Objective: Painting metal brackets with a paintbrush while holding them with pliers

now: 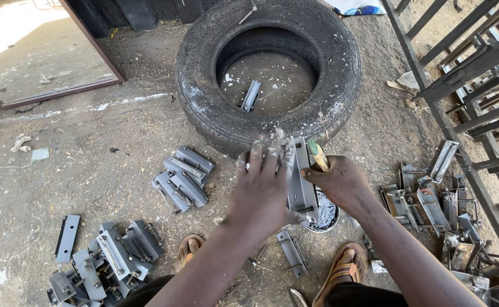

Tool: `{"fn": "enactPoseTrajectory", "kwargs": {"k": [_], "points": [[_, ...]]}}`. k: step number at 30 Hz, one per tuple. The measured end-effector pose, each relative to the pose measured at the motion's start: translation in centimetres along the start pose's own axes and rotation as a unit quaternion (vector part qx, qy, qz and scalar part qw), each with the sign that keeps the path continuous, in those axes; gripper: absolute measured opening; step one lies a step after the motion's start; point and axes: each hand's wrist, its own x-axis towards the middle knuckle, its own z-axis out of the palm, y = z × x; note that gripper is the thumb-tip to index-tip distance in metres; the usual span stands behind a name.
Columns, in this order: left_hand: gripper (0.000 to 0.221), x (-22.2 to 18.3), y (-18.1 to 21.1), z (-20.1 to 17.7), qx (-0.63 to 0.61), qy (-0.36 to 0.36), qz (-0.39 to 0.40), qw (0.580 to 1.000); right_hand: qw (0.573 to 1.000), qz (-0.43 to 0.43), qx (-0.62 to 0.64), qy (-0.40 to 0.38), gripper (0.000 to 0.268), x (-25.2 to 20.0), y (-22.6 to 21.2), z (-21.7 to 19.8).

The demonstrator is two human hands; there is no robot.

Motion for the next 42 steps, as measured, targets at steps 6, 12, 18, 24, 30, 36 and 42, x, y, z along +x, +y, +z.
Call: {"fn": "enactPoseTrajectory", "kwargs": {"k": [6, 12, 18, 24, 30, 36, 42], "points": [[0.119, -0.2, 0.1, 3.8, 0.035, -0.104, -0.019, 0.994, 0.991, 0.025, -0.131, -0.027, 0.043, -1.8, -1.4, 0.0], [0.107, 0.2, 0.1, 3.1, 0.041, -0.066, -0.049, 0.996, 0.994, 0.02, -0.105, -0.013, 0.044, -1.7, -1.5, 0.0], [0.085, 0.7, -0.1, 4.0, -0.203, -0.041, -0.239, 0.949, 0.994, -0.019, 0.092, 0.055, 0.035, 2.6, 2.7, 0.6], [0.043, 1.5, -1.0, 4.8, -0.209, -0.118, -0.183, 0.953, 0.981, -0.029, 0.161, 0.102, 0.034, 1.5, 1.5, 1.6], [0.033, 1.4, -1.4, 6.3, -0.149, -0.101, -0.186, 0.966, 0.95, -0.049, 0.297, 0.081, 0.029, 2.6, 3.1, 2.9], [0.028, 1.0, -0.1, 3.9, -0.128, -0.08, -0.112, 0.982, 0.938, -0.006, 0.342, 0.056, 0.037, 2.5, 2.8, 2.9], [0.03, 0.7, -0.1, 3.1, -0.015, -0.047, -0.082, 0.995, 0.932, -0.028, 0.358, 0.058, 0.035, 2.5, 2.1, 1.9]]}}
